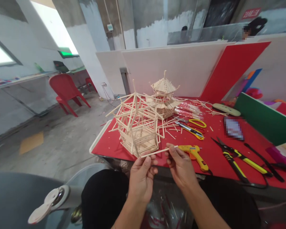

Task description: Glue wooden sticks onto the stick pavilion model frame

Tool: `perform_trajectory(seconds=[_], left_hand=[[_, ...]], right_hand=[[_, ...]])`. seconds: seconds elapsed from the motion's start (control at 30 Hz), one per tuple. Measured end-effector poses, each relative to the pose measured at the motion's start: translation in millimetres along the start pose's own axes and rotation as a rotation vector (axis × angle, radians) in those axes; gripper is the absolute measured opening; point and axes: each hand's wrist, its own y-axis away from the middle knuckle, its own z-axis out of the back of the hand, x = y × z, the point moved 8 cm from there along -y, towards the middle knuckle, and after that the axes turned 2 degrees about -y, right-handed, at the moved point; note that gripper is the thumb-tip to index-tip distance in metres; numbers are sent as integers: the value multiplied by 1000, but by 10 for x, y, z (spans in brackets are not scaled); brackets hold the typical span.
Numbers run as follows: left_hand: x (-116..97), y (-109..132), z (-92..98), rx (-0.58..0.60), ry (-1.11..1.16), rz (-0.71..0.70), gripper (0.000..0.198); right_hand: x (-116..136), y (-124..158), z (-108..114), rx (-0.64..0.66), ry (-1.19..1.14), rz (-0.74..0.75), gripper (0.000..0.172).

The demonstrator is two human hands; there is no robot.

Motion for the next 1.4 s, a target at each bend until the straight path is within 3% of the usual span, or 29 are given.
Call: perform_trajectory(seconds=[0.1, 0.2, 0.23, 0.27, 0.3, 0.37, 0.4, 0.43, 0.57, 0.7, 0.83, 0.97, 1.03, 1.1, 1.2, 1.3, 1.4], left_hand=[[121, -31, -58, -42, 51, 18, 34], [109, -51, -83, -43, -34, -74, 31], [106, -52, -108, -13, -88, -99, 29], [119, -51, -148, 35, -149, -107, 27], [147, -45, -198, 95, -208, -100, 26], [217, -24, -292, 200, -290, -62, 25], [242, -13, -323, 231, -307, -41, 26], [255, -8, -342, 245, -314, -25, 27], [200, -42, -319, 217, -299, 10, 32], [138, -117, -221, 161, -229, 39, 30], [136, -136, -190, 135, -177, 57, 29], [119, -104, -201, 141, -159, 58, 29], [105, -96, -204, 158, -161, 37, 34], [102, -95, -210, 184, -166, 11, 37], [140, -85, -226, 214, -182, -4, 35], [184, -38, -242, 199, -224, -9, 35], [185, 54, -268, 173, -282, -34, 35]], right_hand=[[93, 96, 142, 127, 116, 32, 33], [429, -20, 280, 397, 433, 128, 67], [584, -149, 353, 418, 605, 180, 82], [786, -332, 448, 340, 863, 285, 86], [1008, -537, 533, 195, 1164, 408, 79], [1270, -974, 605, 38, 1408, 463, 54], [1294, -1189, 599, -35, 1828, 457, 50], [1298, -1376, 596, -48, 1920, 430, 45], [1120, -1780, 608, 9, 2115, 329, 31], [1007, -1823, 706, 56, 2182, 305, 33], [1069, -1807, 822, 41, 2183, 273, 35], [1373, -1631, 848, -70, 2150, 334, 41], [1558, -1388, 780, -126, 2078, 478, 42], [1632, -1027, 657, -89, 1953, 655, 39], [1449, -388, 451, 91, 1763, 833, 32], [1028, 143, 225, 319, 1766, 939, 30], [804, 472, 19, 374, 1805, 1174, 31]])
